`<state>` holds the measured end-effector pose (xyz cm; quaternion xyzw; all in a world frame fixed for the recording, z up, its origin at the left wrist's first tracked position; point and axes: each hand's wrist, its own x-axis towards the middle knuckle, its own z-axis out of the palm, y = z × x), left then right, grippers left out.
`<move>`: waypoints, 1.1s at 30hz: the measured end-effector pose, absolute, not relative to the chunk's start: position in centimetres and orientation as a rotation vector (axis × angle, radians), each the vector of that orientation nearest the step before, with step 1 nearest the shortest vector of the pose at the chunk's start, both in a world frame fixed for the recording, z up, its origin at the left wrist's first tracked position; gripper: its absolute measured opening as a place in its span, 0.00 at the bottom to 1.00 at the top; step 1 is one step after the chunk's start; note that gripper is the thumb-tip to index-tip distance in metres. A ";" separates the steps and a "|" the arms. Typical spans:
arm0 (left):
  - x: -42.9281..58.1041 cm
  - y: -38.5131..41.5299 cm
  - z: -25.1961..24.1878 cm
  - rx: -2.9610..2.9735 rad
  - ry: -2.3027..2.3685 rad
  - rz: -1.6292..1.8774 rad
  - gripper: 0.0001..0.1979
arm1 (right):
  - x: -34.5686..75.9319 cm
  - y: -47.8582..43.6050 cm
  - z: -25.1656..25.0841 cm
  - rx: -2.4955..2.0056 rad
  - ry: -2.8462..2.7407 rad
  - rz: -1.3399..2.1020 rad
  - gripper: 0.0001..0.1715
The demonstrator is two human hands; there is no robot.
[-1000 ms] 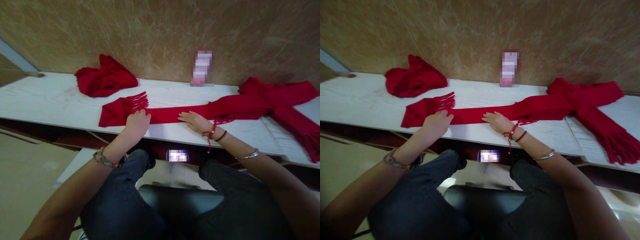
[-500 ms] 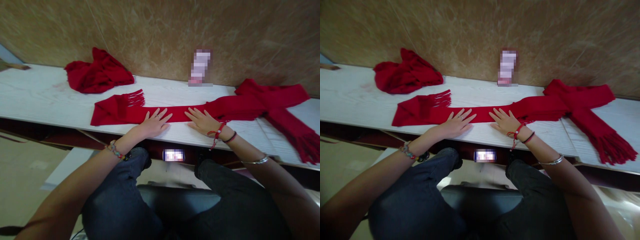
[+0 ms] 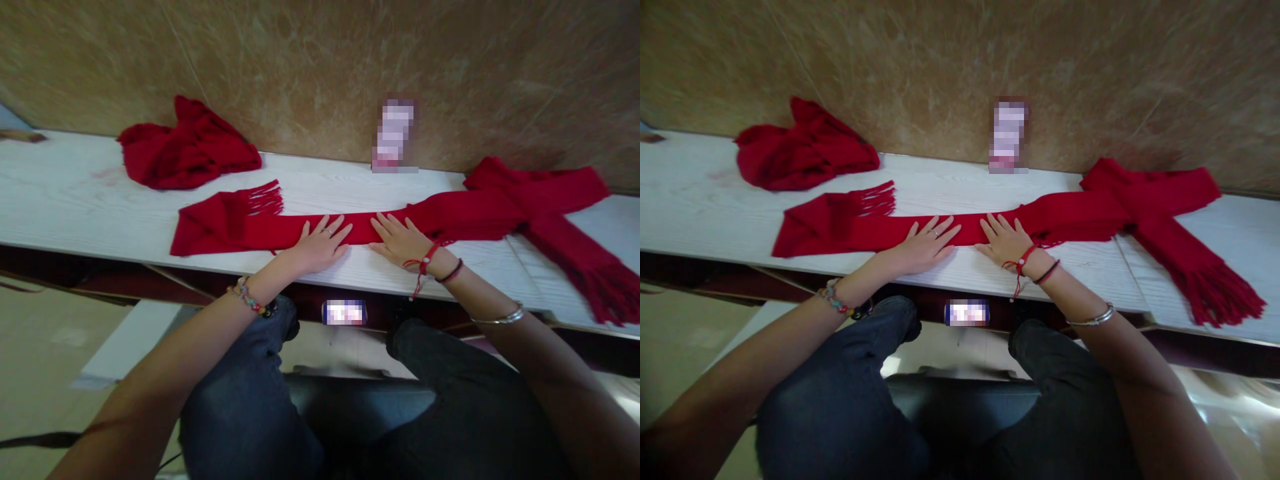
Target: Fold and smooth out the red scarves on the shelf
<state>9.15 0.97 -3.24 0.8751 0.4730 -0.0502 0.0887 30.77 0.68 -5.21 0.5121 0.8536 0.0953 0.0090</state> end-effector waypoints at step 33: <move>10.8 1.5 -3.3 2.700 1.255 -0.125 0.27 | 34.9 -1.8 -5.7 1.628 2.627 0.396 0.46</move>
